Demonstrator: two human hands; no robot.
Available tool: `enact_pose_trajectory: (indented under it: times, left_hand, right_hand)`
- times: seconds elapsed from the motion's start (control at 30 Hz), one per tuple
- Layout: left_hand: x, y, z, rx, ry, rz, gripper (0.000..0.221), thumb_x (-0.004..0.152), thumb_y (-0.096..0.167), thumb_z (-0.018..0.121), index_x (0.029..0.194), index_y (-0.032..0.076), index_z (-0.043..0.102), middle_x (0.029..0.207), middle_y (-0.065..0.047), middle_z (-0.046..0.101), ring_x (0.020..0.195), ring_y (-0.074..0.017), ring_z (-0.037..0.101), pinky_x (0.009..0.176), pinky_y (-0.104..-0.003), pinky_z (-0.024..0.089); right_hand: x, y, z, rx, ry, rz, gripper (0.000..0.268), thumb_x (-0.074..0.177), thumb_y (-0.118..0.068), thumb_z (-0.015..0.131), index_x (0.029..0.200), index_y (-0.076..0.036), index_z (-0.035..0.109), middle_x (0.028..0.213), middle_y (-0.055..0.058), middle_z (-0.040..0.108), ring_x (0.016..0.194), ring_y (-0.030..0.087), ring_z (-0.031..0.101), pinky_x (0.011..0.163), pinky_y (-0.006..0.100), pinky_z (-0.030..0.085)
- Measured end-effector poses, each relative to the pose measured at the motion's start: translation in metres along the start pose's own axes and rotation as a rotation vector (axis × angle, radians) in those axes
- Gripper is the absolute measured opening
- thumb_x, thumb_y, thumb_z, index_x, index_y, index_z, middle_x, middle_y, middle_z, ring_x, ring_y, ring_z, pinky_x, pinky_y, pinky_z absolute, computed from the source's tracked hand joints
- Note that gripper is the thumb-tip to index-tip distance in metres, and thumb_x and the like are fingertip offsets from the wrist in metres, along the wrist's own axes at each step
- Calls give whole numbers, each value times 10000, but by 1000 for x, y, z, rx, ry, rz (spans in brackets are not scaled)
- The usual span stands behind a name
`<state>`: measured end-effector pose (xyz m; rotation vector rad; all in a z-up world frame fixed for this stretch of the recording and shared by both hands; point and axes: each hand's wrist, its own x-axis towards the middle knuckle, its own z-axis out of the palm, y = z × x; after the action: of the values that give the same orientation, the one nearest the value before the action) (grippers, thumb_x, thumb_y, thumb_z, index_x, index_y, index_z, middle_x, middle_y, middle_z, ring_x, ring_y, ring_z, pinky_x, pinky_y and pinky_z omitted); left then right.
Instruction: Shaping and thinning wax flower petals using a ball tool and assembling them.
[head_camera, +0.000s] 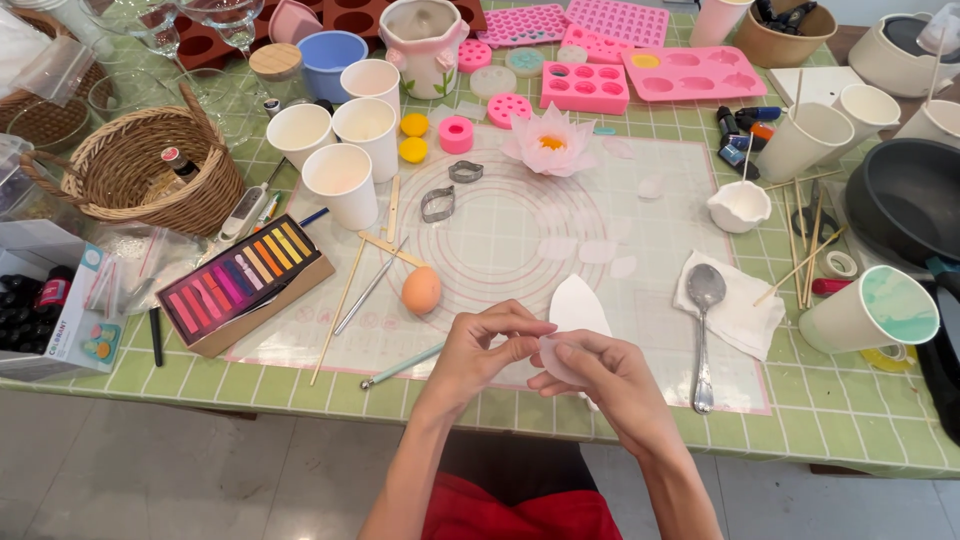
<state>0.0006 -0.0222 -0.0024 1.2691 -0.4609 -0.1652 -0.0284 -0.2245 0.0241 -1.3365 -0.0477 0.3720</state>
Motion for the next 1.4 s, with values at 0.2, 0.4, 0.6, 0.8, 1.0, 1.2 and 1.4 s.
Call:
enact_pose_trajectory:
  times: [0.2,0.4,0.6,0.8,1.0,1.2,1.4]
  left_hand:
    - [3,-14,-1,-92,-44,41,164,894,27,762,1054,18,796,970,-42,665,873,-138,646,796,-290,536]
    - [-3,-27,11,-203,68,71,125,914,3,769,1035,1,802,965,-52,658,888,-143,620,823,-300,514]
    - [0,-21,20,-290,127,52,134,915,38,744,1037,8,790,991,-41,669,952,-136,627,898,-300,510]
    - [1,-31,16,-281,96,55,127,903,30,766,1022,-7,790,979,-34,645,954,-144,607,902,-310,496]
    - [4,-37,17,-317,119,46,88,913,42,767,984,-1,795,985,-34,648,932,-143,602,872,-308,484]
    - [9,-37,15,-332,80,43,101,912,90,777,985,21,793,982,-45,661,948,-149,615,894,-311,493]
    - [16,-22,11,-296,87,25,113,907,121,785,928,11,795,983,-39,663,915,-150,606,832,-318,486]
  right_hand:
    - [-3,-2,-2,-32,9,28,349,961,-173,615,1155,93,730,965,171,787,830,238,781,742,349,637]
    - [-7,-5,5,-32,60,-1,343,962,-183,630,1148,86,735,935,160,788,819,216,785,739,328,627]
    - [-6,-2,4,-27,80,5,331,973,-192,627,1133,78,735,884,166,788,802,206,779,743,315,622]
    - [-6,-1,4,-13,71,12,317,971,-175,624,1132,73,738,898,158,786,809,214,779,747,329,626]
    - [-4,0,6,-2,76,-28,318,972,-172,623,1138,76,735,954,136,779,830,216,780,754,346,634]
    - [-4,3,2,-8,86,-49,326,985,-151,612,1178,88,722,984,160,774,855,238,778,773,362,636]
    - [-7,0,-9,179,46,-42,413,997,-139,494,1293,117,627,1091,237,760,961,308,798,860,393,641]
